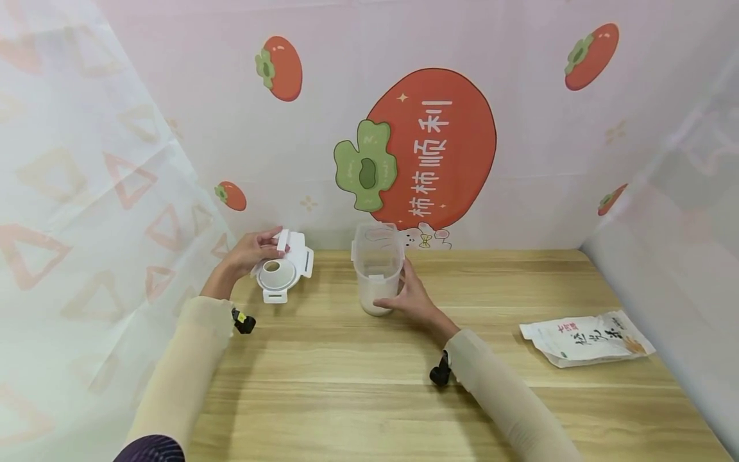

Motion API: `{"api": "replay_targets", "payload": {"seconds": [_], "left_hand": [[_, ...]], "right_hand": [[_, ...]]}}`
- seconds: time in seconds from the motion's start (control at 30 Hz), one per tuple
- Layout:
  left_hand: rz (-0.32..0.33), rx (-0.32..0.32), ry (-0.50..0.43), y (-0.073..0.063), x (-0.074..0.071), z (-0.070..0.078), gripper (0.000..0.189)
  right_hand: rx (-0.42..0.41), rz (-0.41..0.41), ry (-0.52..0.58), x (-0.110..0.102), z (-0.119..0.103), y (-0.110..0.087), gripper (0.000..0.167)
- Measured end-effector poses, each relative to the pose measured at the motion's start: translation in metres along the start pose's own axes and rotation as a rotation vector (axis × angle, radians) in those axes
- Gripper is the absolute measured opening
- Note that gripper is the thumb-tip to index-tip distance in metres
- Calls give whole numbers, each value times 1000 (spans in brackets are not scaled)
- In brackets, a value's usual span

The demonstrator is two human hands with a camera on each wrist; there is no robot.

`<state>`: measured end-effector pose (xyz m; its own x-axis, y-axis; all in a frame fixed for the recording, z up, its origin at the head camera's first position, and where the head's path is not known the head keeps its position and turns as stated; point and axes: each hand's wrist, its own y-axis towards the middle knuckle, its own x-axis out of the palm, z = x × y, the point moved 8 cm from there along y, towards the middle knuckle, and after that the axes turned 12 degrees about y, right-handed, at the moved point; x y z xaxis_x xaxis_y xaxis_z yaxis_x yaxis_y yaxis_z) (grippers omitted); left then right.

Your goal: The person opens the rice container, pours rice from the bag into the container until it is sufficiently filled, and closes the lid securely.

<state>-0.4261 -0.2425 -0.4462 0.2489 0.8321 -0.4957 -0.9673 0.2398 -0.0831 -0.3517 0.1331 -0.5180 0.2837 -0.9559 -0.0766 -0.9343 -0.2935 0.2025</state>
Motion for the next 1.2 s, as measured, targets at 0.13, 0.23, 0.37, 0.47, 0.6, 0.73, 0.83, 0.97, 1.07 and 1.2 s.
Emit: {"api": "replay_targets", "payload": {"seconds": [0.13, 0.23, 0.37, 0.47, 0.6, 0.73, 0.83, 0.97, 1.07, 1.2], "left_hand": [[-10, -15, 6, 1, -1, -10, 77], [-24, -24, -6, 1, -2, -17, 76], [-34, -47, -13, 1, -2, -26, 78], [-30, -66, -15, 2, -3, -33, 78], [-17, -76, -43, 3, -3, -43, 78], [0, -99, -24, 0, -5, -52, 79], [7, -115, 21, -2, -7, -56, 77], [6, -131, 39, -2, -8, -59, 76], [-1, -146, 35, -1, -7, -61, 78], [-8, -173, 27, -1, -7, -65, 80]], "right_hand": [[1, 3, 2, 0, -1, 1, 120], [2, 4, 4, 1, -1, 1, 120], [-2, -3, 7, 1, -1, 1, 119], [-1, 0, 17, -1, -1, 0, 118], [-1, 7, 27, -1, 0, -1, 116], [-4, 2, 31, 1, 2, -1, 114], [1, 0, 35, 2, 2, -1, 114], [6, 4, 43, 3, 1, -2, 113], [7, 9, 48, 2, 1, -2, 113], [15, 7, 48, 2, 1, -2, 112]]}}
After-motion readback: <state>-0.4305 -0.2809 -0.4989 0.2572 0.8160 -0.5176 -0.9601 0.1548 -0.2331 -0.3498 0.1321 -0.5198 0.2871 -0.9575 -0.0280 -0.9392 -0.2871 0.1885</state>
